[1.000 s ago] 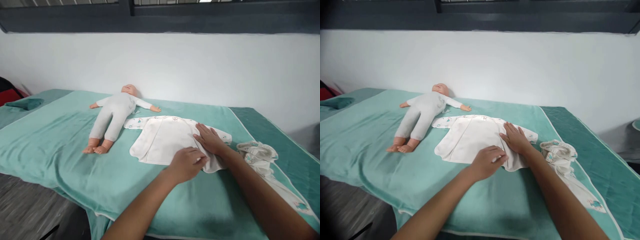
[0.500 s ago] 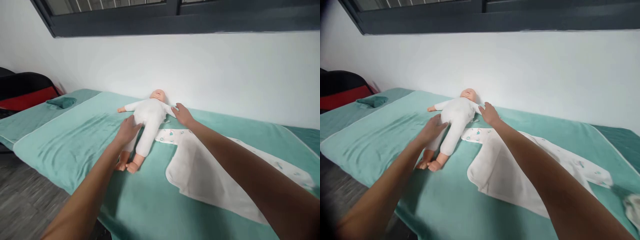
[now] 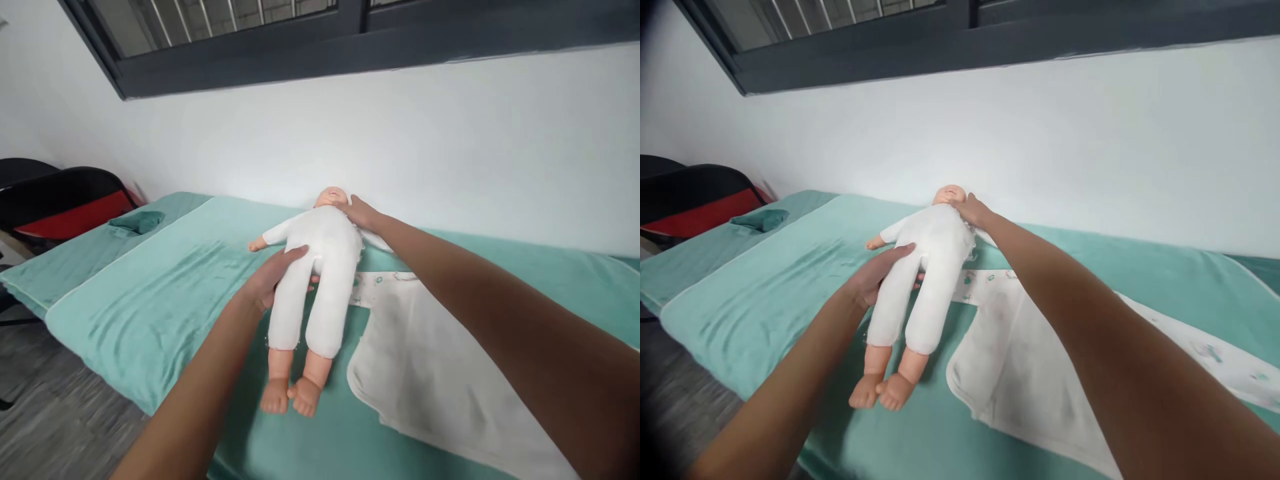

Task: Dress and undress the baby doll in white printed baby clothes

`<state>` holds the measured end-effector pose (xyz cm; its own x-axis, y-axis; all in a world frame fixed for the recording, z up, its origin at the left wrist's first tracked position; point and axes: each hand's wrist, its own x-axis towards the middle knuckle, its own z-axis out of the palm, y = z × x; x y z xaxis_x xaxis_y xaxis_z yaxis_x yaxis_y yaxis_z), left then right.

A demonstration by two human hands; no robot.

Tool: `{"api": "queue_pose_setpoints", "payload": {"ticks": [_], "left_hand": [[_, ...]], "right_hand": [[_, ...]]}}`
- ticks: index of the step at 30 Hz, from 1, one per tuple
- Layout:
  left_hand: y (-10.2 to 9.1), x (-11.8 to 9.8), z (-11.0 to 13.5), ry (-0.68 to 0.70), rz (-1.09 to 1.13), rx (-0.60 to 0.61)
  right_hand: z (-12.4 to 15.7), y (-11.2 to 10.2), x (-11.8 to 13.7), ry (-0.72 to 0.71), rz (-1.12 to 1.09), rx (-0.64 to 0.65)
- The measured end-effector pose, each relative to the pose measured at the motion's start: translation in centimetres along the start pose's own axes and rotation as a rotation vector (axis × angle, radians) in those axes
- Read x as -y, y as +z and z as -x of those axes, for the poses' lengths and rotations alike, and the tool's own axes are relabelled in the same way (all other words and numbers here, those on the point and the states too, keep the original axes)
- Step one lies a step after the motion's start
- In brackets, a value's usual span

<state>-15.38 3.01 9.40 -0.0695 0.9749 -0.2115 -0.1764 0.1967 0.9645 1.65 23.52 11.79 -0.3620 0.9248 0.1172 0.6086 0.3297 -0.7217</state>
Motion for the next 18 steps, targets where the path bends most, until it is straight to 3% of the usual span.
{"api": "queue_pose_setpoints", "payload": {"ticks": [5, 8, 10, 14, 18], "left_hand": [[8.8, 0.1, 5.3, -0.051, 0.132, 0.111], [14.5, 1.7, 8.7, -0.056, 0.18, 0.163], [17.6, 3.2, 10.7, -0.075, 0.193, 0.183], [21.3, 6.6, 13.0, -0.106, 0.19, 0.192], [22.4, 9.0, 13.4, -0.108, 0.179, 0.147]], "right_hand": [[8.3, -9.0, -1.5, 0.108, 0.009, -0.004], [13.8, -14.2, -3.5, 0.149, 0.064, -0.04], [17.1, -16.5, -5.2, 0.182, 0.101, -0.046], [22.0, -17.2, -9.1, 0.234, 0.12, -0.06], [24.4, -16.3, -11.6, 0.226, 0.147, -0.024]]}}
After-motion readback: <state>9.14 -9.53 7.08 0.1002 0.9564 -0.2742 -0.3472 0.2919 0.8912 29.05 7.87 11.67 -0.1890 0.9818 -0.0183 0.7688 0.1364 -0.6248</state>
